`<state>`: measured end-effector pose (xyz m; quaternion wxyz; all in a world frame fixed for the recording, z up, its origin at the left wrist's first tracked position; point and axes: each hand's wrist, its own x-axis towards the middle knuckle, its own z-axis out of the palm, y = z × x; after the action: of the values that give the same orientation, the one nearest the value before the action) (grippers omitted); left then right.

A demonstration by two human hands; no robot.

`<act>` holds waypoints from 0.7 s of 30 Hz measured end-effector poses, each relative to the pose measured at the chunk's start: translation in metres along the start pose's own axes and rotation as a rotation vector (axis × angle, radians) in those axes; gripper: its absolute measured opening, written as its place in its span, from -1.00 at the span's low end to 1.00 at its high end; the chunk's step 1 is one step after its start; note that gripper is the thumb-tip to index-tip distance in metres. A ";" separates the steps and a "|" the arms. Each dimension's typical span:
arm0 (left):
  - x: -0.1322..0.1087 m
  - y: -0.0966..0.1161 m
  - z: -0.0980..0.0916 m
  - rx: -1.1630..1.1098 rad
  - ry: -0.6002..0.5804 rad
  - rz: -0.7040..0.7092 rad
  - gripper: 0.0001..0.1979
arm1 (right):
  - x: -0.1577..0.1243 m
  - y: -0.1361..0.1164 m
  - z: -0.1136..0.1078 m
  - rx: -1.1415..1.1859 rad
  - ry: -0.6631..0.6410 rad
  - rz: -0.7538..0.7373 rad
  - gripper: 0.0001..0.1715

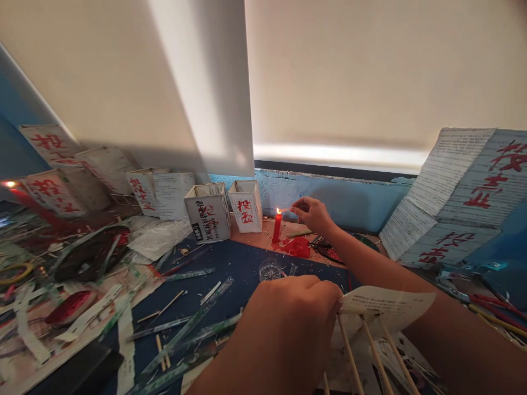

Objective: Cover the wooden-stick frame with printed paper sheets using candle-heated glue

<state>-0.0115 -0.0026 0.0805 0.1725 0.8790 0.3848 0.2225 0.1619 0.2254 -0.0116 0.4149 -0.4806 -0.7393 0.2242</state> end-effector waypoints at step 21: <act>0.000 0.001 -0.003 -0.004 -0.025 -0.021 -0.81 | -0.002 -0.011 -0.002 -0.016 0.001 0.048 -0.78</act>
<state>-0.0124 -0.0028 0.0832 0.1817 0.8772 0.3915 0.2104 0.1588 0.2184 -0.0033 0.4058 -0.5017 -0.7291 0.2281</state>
